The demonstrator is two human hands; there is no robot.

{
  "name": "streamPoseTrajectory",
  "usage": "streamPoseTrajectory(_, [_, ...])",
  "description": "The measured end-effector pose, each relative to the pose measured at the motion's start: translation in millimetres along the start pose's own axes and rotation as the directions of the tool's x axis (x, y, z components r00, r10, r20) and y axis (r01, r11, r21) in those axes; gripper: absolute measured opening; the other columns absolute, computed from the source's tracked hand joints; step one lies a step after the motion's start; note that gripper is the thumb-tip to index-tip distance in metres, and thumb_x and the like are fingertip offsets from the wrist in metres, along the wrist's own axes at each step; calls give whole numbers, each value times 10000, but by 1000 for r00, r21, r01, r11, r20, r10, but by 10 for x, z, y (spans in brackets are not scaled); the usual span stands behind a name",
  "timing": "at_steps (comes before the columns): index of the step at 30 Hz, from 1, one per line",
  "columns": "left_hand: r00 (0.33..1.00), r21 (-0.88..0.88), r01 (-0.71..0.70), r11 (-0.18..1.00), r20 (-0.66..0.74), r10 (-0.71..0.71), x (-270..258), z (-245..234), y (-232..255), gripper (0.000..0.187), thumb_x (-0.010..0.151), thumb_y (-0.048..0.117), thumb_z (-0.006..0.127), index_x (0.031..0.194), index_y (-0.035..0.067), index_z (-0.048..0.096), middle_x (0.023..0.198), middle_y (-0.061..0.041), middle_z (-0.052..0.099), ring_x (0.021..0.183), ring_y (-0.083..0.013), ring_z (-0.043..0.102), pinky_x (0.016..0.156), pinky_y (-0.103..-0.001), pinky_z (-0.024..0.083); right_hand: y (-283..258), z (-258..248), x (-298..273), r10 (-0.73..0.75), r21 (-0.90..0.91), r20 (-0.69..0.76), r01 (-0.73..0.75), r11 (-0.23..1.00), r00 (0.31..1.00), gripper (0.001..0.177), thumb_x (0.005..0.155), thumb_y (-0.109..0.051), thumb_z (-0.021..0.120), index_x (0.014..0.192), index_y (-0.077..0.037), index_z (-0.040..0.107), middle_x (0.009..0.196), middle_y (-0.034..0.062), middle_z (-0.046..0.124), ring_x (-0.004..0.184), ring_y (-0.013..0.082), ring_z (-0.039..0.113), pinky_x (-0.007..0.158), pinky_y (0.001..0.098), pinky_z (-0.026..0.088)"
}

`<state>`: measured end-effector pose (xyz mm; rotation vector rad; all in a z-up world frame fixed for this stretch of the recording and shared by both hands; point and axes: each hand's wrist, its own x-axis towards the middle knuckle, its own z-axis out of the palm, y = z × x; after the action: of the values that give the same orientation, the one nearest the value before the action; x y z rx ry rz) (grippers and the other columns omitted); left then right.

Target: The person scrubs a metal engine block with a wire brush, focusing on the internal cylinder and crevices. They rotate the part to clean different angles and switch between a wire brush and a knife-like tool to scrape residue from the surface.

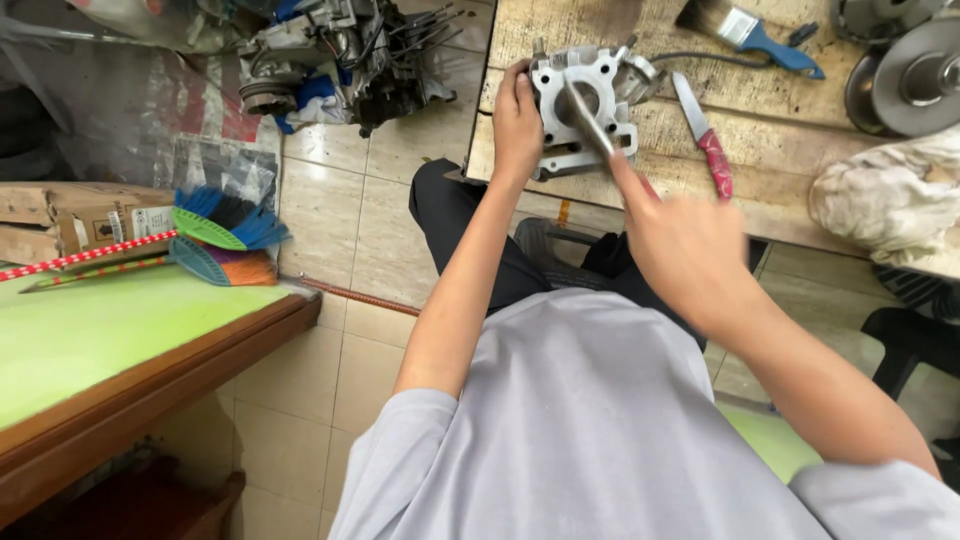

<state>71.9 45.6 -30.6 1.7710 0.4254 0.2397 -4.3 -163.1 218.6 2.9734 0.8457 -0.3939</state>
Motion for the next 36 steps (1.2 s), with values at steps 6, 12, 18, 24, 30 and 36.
streamPoseTrajectory(6, [999,-31,-27,999,43,28,-2,9,-129,478,1139,330,326,1471,26,484,1446,-196,559,1350,-343,533,1111,-430,440,83,-166,-49,9,5,-82,-8,1000,997,488,1018,-246,568,1506,-273,575,547,90,630,456,304,634,413,451,455])
streamPoseTrajectory(12, [999,-2,42,999,-12,-42,-29,-36,150,449,1119,310,350,1397,27,560,1282,-172,678,1209,-301,652,1039,-400,495,103,-61,48,-49,-77,25,51,996,998,554,969,-221,565,1522,-246,555,560,88,644,493,279,657,435,410,467])
streamPoseTrajectory(18, [1000,-35,0,999,-9,-1,-10,-7,53,424,1136,298,359,1396,29,558,1293,-164,671,1199,-289,651,1030,-389,497,87,-310,10,-136,-115,-11,134,984,991,575,918,-101,583,1491,-142,556,563,67,663,479,245,670,423,383,476])
streamPoseTrajectory(24, [1000,-3,20,1000,-17,-20,8,3,76,434,1130,300,347,1401,29,552,1307,-166,658,1218,-293,635,1027,-391,489,22,126,81,-181,-178,-13,176,968,983,678,867,-94,593,1537,-42,505,587,61,671,491,204,673,441,347,500])
streamPoseTrajectory(30, [1000,-15,19,1000,-14,-19,-13,-45,165,443,1128,312,344,1395,36,564,1272,-171,685,1187,-295,660,1021,-396,498,-100,58,-198,-111,-167,-16,107,980,994,685,881,-76,586,1554,-58,458,543,45,653,463,195,669,404,354,504])
streamPoseTrajectory(36, [998,-10,55,998,6,-55,13,-8,56,447,1118,321,343,1413,48,539,1257,-159,680,1140,-280,664,984,-386,504,-54,259,113,-43,-50,-70,39,998,997,729,867,-86,598,1580,-44,453,548,81,646,453,236,659,410,394,490])
